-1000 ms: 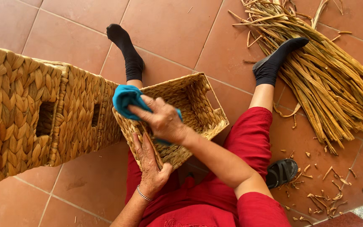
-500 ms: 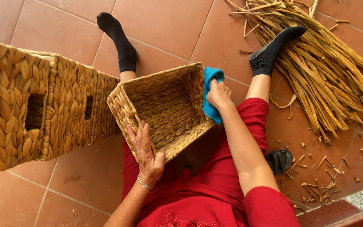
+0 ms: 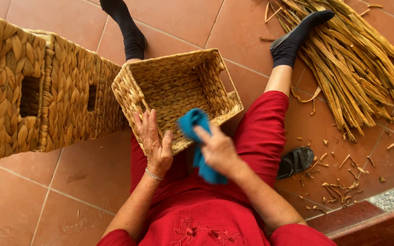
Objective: The person sits on a tiled floor and wipes the exterior and interior surfaces of small woven baskets using a blue cloth. They rotate each basket to clean all sides and then place it aside before moving to the next basket.
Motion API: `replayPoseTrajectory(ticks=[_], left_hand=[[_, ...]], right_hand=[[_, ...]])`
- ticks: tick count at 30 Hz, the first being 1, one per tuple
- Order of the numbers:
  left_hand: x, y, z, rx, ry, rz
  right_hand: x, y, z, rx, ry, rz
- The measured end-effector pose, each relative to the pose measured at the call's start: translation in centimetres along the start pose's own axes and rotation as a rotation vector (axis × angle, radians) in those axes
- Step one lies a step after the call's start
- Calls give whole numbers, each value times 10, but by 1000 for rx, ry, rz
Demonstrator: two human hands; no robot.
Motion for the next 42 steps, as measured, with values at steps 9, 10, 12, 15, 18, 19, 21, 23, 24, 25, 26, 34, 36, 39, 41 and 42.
replayPoseTrajectory(ticks=[9, 10, 12, 15, 18, 19, 21, 23, 24, 25, 26, 34, 36, 39, 41, 42], left_hand=[[-24, 12, 19, 442, 487, -142], [-21, 16, 27, 570, 576, -164], [-10, 21, 35, 709, 621, -366], [11, 22, 39, 658, 522, -831], [21, 50, 39, 597, 486, -887], [20, 69, 44, 651, 445, -750], [25, 116, 45, 700, 459, -565], [28, 181, 36, 566, 443, -351], [24, 213, 30, 437, 370, -183], [21, 243, 15, 224, 277, -109], [19, 269, -1, 13, 177, -39], [78, 348, -80, -317, -1491, 309], [111, 357, -94, -371, -1642, 326], [158, 370, -113, -517, -1795, 358], [183, 374, -128, -624, -1840, 399], [194, 372, -136, -667, -1845, 432]], right_hand=[[1, 3, 96, 282, -207, 166], [-7, 6, 119, 277, -131, 261], [-19, 11, 163, 354, 220, 380], [-27, 12, 203, 526, 897, 423], [-38, 11, 209, 532, 1216, 519], [-42, 11, 208, 522, 1283, 551], [-50, 13, 202, 501, 1359, 590], [-57, 14, 196, 468, 1378, 610], [-59, 15, 194, 485, 1367, 608], [-61, 15, 193, 499, 1354, 607], [-63, 16, 192, 515, 1339, 608], [-59, 21, 192, 595, 1326, 531], [-54, 23, 197, 652, 1293, 522], [-49, 26, 211, 697, 1291, 511], [-44, 26, 223, 726, 1327, 505], [-42, 27, 229, 714, 1309, 475]])
Point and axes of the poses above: each hand's wrist, its own y-axis towards the middle knuckle, its own x-axis out of the palm, z = x × y, the point moved 5 cm from there along y, towards the middle knuckle, and after that the axes turned 7 degrees about x, right-handed, at the moved point
